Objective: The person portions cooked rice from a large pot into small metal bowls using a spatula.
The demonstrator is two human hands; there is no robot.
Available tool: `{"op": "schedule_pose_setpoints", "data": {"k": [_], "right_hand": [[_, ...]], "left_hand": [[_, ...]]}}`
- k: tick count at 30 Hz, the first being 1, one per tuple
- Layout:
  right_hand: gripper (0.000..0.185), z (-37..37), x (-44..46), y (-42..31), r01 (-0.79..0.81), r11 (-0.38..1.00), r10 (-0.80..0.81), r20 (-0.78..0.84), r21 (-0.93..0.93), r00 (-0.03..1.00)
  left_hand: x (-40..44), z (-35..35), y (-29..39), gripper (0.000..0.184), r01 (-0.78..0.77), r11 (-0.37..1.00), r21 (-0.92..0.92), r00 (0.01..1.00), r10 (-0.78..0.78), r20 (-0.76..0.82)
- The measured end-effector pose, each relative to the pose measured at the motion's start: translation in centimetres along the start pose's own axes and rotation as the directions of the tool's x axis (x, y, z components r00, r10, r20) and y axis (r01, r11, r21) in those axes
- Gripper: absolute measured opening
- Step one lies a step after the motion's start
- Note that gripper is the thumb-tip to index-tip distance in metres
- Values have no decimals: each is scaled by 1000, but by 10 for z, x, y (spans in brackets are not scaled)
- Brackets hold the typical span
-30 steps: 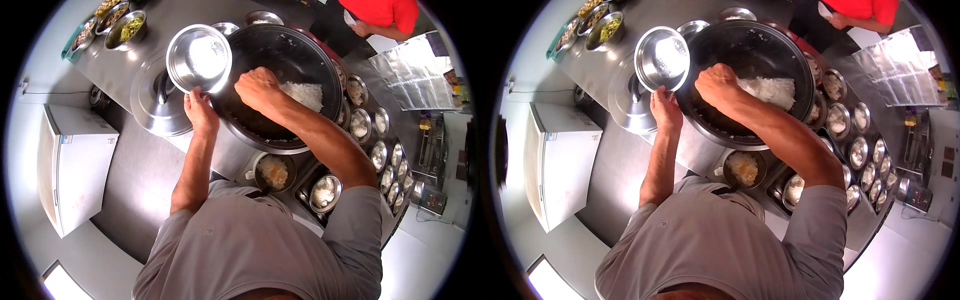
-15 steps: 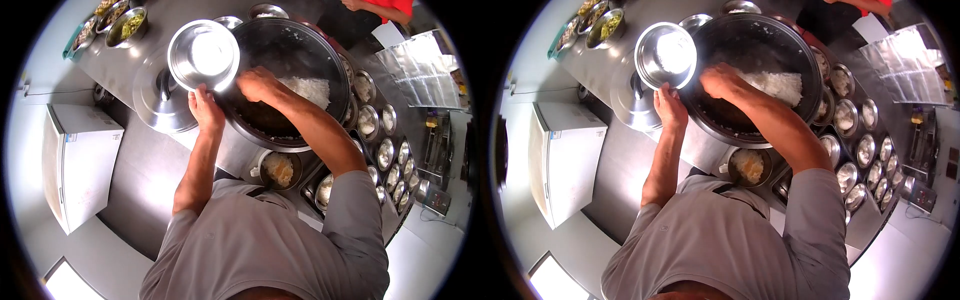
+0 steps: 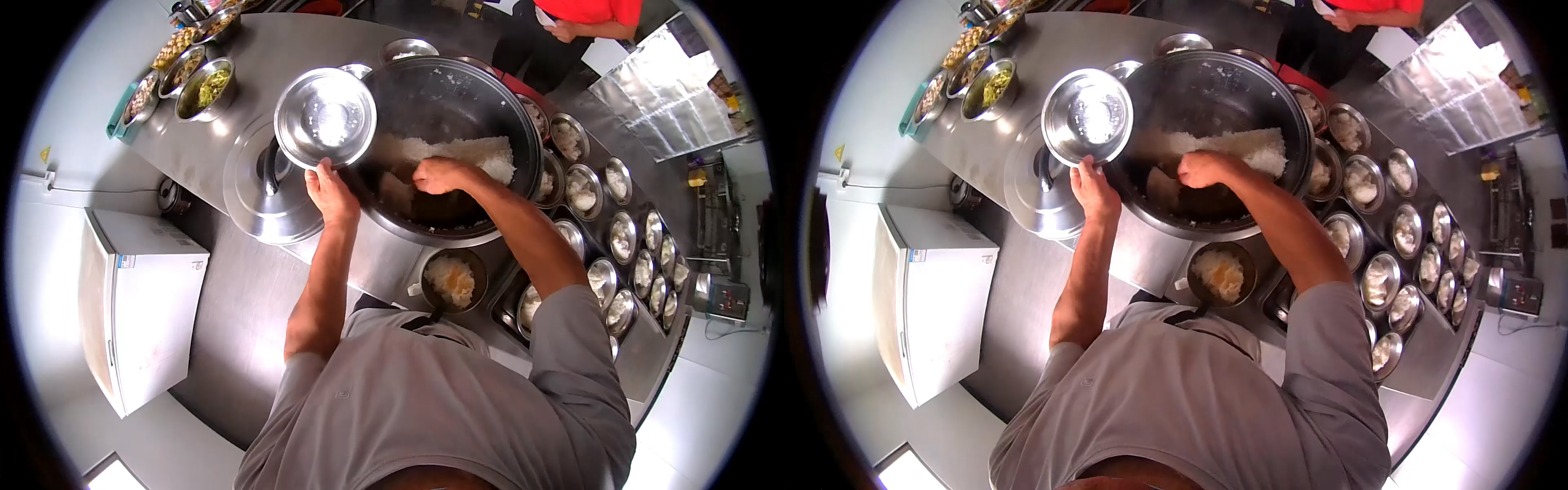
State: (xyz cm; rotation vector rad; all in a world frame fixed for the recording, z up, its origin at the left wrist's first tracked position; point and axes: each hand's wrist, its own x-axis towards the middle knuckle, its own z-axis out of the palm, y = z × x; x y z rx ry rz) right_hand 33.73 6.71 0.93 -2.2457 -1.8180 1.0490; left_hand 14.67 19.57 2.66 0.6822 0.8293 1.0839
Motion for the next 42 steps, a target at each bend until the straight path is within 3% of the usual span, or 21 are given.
{"op": "schedule_pose_setpoints", "data": {"k": [4,6,7,9,11,13,16,21,24,25,26,27,28,29,31,33,36,39,41,42], "right_hand": [[25,5,-33,2,-123,941,104,77,314,992],[28,5,-49,1,-172,820,144,93,546,985],[28,4,-57,-2,-172,822,148,87,543,985],[30,0,-71,-7,-185,658,170,96,729,981],[30,-3,-87,-5,-168,612,187,64,773,980],[30,-12,-108,-7,-145,567,209,29,811,978],[30,-37,-150,-19,-111,540,292,-62,835,954],[30,-62,-191,-22,-52,577,351,-189,815,917],[28,-77,-197,-43,-20,786,356,-426,618,832],[28,-72,-189,-47,-24,781,368,-430,624,825],[24,-64,-179,-49,-62,936,294,-669,348,683],[22,-57,-170,-54,-168,985,132,-840,49,527],[15,-55,-169,-70,-392,901,95,-797,-186,597],[12,-52,-163,-83,-500,834,171,-751,-234,637],[13,-37,-148,-93,-559,799,126,-849,-219,514],[14,-39,-151,-92,-547,816,170,-825,-190,540],[9,-45,-173,-86,-403,913,133,-881,-70,455],[20,-54,-197,-77,-320,940,249,-874,116,417],[19,-47,-203,-56,-334,936,253,-869,109,425],[19,-44,-205,-48,-359,932,237,-830,47,506]], "left_hand": [[12,-12,-1,12,29,999,39,998,-31,58],[16,-13,4,12,29,996,79,996,-36,88],[15,-11,9,11,21,988,154,995,-36,91],[20,-11,15,11,9,976,220,994,-32,103],[33,-19,13,20,-117,917,382,964,13,266],[30,-9,24,23,-61,916,398,967,-45,251],[27,7,39,22,-171,804,570,945,-29,325],[16,31,41,26,-252,694,675,901,-85,425],[0,47,37,26,-258,578,774,855,-235,461],[-6,50,35,26,-265,577,773,848,-243,472],[-13,53,32,26,-256,592,765,827,-275,490],[-18,56,29,26,-244,606,757,807,-306,505],[-21,56,24,25,-200,650,733,789,-337,514],[-23,56,19,25,-199,648,736,785,-344,515],[-30,57,16,22,-91,688,720,768,-412,490],[-27,51,8,20,-85,710,699,762,-406,505],[-19,36,6,17,-76,753,653,769,-373,519],[-21,30,25,16,-83,778,623,783,-336,524],[-20,24,38,15,-137,782,608,808,-267,525],[-16,18,40,15,-134,812,568,807,-243,539]]}}
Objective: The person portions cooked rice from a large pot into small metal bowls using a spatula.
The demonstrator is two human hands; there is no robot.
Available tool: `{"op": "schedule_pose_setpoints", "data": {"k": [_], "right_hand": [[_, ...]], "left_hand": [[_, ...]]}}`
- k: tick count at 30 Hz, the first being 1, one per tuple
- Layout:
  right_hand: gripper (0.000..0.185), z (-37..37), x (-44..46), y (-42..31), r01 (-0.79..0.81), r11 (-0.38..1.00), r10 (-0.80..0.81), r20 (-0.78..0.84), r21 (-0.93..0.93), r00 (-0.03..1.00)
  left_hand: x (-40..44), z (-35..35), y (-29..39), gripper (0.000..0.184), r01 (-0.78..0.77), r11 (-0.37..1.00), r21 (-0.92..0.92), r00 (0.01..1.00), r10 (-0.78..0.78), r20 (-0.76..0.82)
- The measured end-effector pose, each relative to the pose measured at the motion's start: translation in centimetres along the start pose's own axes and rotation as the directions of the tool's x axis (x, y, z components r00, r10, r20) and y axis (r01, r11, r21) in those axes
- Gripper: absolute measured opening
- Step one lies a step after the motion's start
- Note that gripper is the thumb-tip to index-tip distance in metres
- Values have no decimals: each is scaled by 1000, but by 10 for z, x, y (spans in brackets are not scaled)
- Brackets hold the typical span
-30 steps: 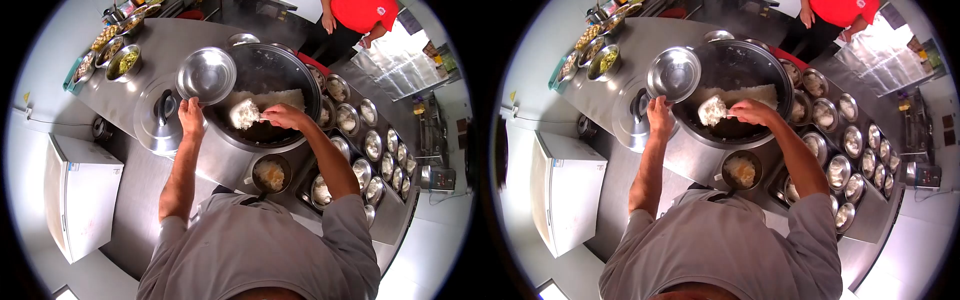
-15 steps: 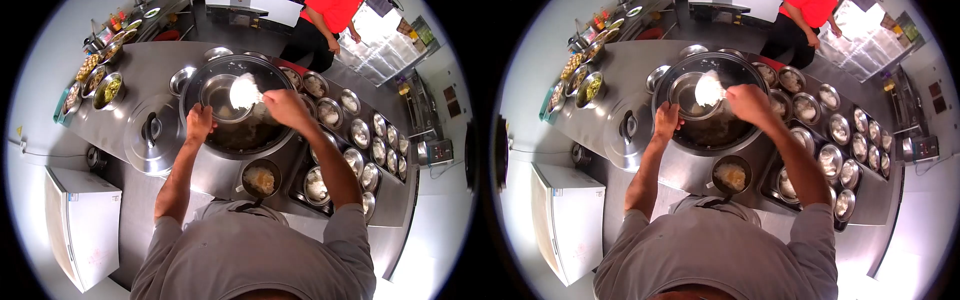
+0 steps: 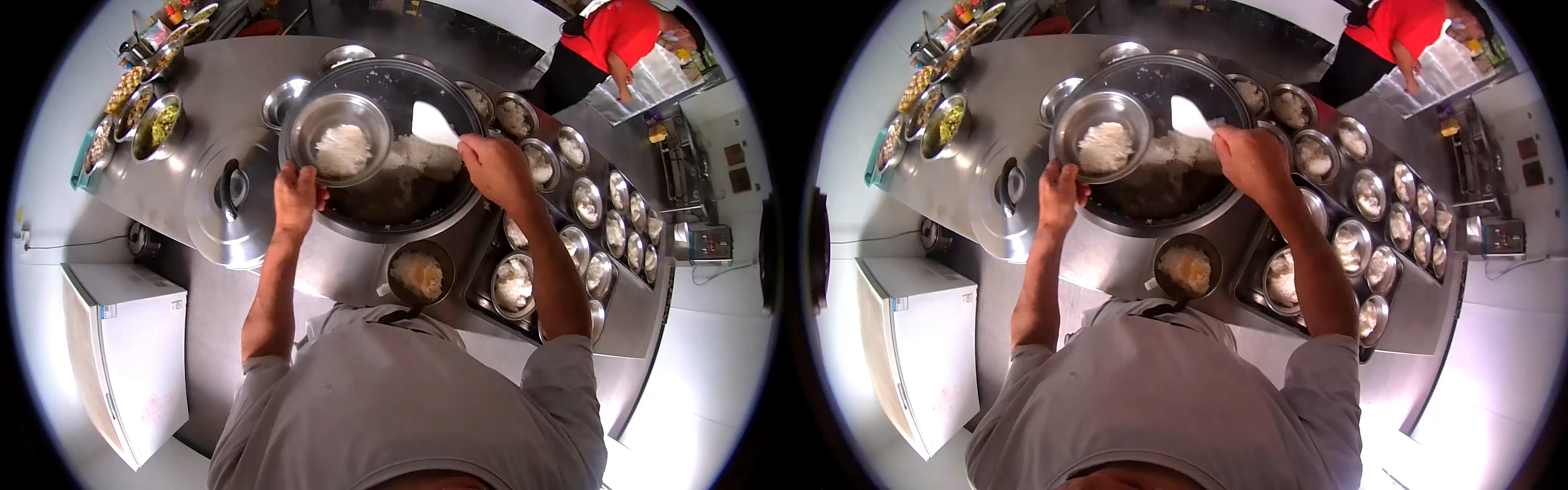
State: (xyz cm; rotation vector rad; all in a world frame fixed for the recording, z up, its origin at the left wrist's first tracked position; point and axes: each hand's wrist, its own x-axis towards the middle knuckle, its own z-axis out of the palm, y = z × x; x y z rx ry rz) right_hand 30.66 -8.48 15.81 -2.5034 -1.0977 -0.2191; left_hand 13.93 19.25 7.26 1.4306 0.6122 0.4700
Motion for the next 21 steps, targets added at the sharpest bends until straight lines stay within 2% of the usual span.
{"op": "schedule_pose_setpoints", "data": {"k": [2,3,5,9,15,21], "right_hand": [[16,9,-2,9,46,985,-14,187,-167,982],[16,18,-4,14,45,985,-12,197,-168,980],[6,36,-3,24,243,901,-122,326,-360,937],[5,42,10,23,392,823,-261,339,-410,904],[9,78,22,34,466,753,-269,429,-465,863],[7,103,32,33,523,757,-224,596,-393,771]], "left_hand": [[-2,-9,-3,14,1,999,-33,998,-3,-55],[-6,-13,-1,14,-11,1000,-7,998,10,-70],[-8,-22,-5,13,1,1000,-8,996,-2,-90],[-11,-29,-14,12,25,998,-59,992,-32,-121],[-16,-29,-18,11,17,994,-108,989,-33,-146],[-19,-22,-17,12,57,989,-133,989,-74,-128]]}}
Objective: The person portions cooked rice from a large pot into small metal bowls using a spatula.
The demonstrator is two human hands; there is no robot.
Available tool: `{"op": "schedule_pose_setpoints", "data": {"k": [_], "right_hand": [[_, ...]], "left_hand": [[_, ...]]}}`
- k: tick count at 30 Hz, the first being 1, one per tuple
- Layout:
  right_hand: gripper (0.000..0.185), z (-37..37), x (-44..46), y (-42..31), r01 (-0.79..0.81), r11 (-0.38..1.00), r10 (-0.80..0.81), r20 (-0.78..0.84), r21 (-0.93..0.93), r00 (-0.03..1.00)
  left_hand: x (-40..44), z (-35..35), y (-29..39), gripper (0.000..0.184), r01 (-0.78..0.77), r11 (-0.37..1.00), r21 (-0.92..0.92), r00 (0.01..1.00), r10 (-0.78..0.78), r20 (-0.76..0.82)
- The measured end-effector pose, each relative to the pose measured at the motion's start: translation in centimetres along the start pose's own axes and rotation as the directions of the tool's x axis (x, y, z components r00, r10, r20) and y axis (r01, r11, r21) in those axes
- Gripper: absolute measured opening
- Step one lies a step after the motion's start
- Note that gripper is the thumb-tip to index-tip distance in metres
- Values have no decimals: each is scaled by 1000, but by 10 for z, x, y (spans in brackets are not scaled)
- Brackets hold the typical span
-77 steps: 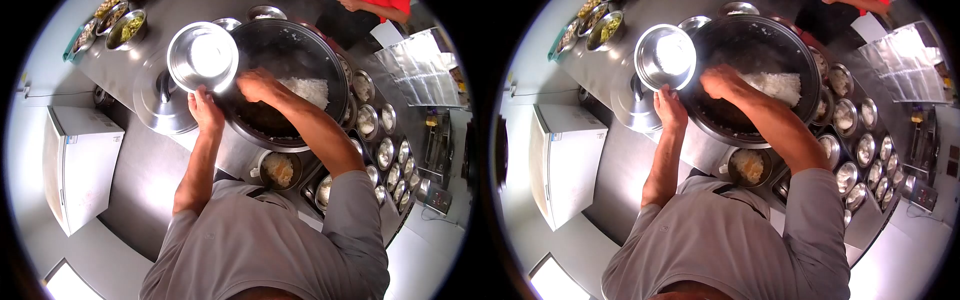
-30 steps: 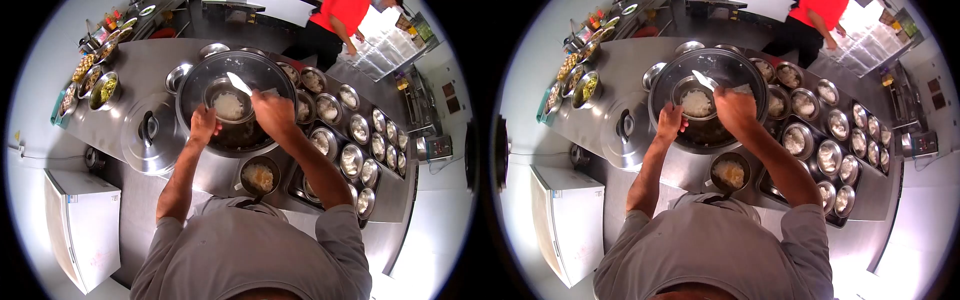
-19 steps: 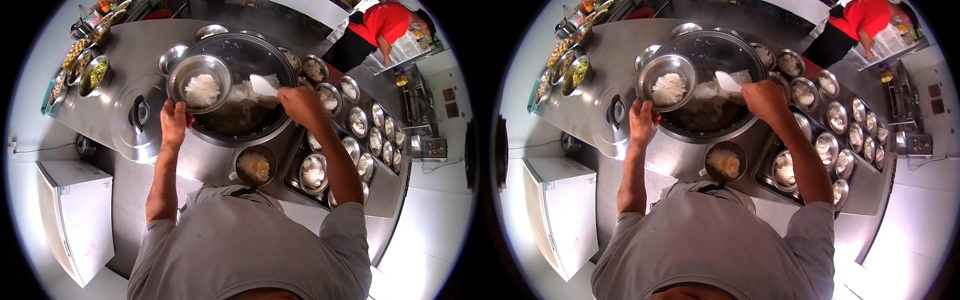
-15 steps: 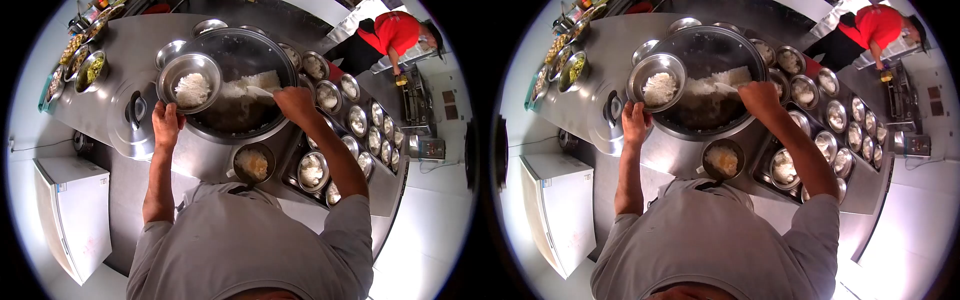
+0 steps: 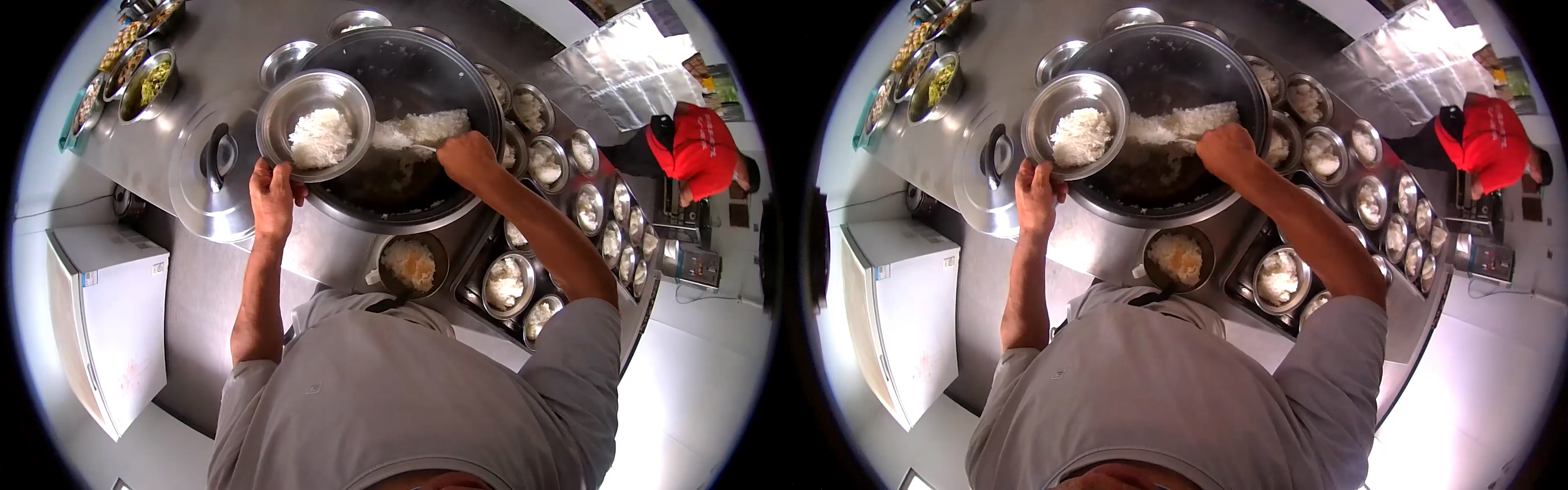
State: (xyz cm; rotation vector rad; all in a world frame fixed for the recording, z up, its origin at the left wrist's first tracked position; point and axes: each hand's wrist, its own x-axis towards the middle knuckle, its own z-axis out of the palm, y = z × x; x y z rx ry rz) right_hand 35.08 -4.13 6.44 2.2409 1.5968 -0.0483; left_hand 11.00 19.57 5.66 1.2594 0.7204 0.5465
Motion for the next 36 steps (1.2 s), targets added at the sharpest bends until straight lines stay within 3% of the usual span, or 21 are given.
{"op": "schedule_pose_setpoints", "data": {"k": [7,9,10,12,13,15,16,18,20,22,26,28,29,31,35,36], "right_hand": [[6,-8,33,5,66,997,-66,15,38,998],[9,-19,48,10,81,990,-104,207,117,973],[9,-19,53,12,75,990,-99,203,121,974],[14,-18,63,19,23,978,-96,353,206,931],[14,1,69,25,19,978,-92,351,206,932],[17,55,75,35,42,922,-189,354,384,916],[17,56,69,34,40,921,-189,355,387,916],[18,60,52,24,0,797,-263,347,604,900],[17,61,43,7,73,826,-278,292,560,915],[20,66,43,-7,25,734,-247,233,679,941],[23,67,64,-50,-22,742,-197,249,670,948],[25,44,70,-78,-312,523,-7,370,793,929],[25,33,75,-89,-313,517,-3,367,797,930],[29,18,85,-106,-558,247,95,553,792,828],[29,30,90,-114,-448,274,130,429,851,894],[27,37,90,-116,-355,346,171,314,868,934]], "left_hand": [[-1,3,-7,14,-23,1000,2,1000,23,-6],[-1,2,-10,14,-24,1000,16,1000,24,-20],[0,1,-13,15,-26,999,23,999,26,-26],[-1,2,-13,16,-31,999,32,999,32,-28],[-3,5,-10,16,-47,998,30,998,49,-38],[-4,8,-10,17,-63,998,28,997,65,-47],[-3,8,-12,17,-67,998,4,997,67,-49],[-2,7,-13,17,-67,997,-23,996,66,-55],[-4,6,-11,17,-68,997,38,996,70,-52],[-4,6,-13,17,-71,997,22,996,72,-47],[-2,5,-13,16,-60,998,-22,997,59,-41],[-1,4,-15,16,-61,997,-37,998,60,-33],[-1,4,-15,16,-57,997,-57,998,55,-29],[-2,5,-12,16,-62,998,-34,998,61,-25],[0,4,-13,15,-79,996,-34,997,79,-8],[0,5,-12,15,-82,996,-29,997,82,4]]}}
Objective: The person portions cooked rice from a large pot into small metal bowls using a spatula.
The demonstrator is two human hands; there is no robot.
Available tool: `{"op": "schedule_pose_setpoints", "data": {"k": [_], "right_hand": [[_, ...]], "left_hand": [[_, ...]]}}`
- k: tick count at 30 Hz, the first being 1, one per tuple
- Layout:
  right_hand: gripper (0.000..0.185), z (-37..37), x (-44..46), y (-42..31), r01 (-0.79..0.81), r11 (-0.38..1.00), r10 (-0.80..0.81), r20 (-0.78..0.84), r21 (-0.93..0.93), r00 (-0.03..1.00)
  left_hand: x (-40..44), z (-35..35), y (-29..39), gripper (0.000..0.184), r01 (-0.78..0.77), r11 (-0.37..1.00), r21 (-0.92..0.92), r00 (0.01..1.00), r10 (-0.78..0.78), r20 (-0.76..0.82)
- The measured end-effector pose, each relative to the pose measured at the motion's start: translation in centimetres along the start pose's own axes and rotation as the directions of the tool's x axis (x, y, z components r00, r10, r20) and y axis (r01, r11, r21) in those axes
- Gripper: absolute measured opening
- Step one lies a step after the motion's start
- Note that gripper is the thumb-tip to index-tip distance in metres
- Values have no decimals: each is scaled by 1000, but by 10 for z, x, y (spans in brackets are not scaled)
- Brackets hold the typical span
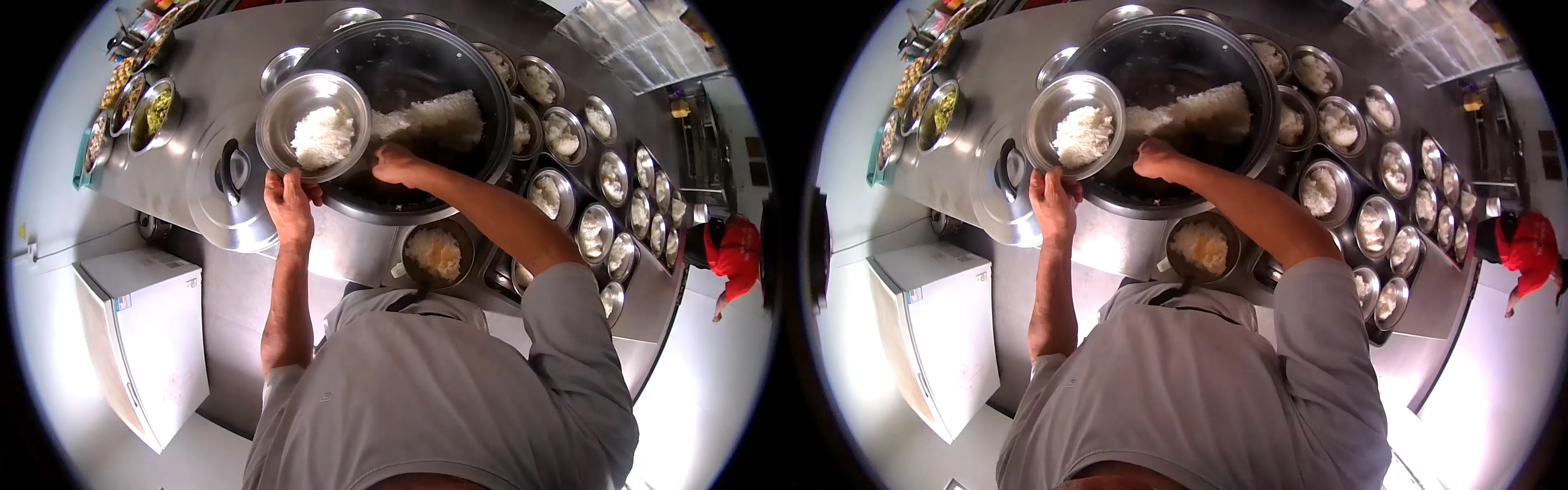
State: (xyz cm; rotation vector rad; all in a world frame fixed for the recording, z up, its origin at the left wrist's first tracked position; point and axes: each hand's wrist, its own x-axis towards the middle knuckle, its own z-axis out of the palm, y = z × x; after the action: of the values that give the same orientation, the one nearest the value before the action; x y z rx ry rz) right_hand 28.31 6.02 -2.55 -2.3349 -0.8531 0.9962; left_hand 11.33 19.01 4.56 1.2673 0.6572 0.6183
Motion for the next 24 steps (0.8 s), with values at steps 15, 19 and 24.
{"op": "schedule_pose_setpoints", "data": {"k": [15,19,24], "right_hand": [[28,-45,-21,-30,53,946,-72,48,320,996],[25,-66,-43,-32,-74,814,-37,178,576,983],[23,-80,-54,11,17,809,-41,27,588,999]], "left_hand": [[8,-4,-4,12,-16,996,-85,998,10,-65],[6,-6,11,11,-7,991,-136,995,-7,-102],[8,-11,26,10,-87,995,-42,990,82,-115]]}}
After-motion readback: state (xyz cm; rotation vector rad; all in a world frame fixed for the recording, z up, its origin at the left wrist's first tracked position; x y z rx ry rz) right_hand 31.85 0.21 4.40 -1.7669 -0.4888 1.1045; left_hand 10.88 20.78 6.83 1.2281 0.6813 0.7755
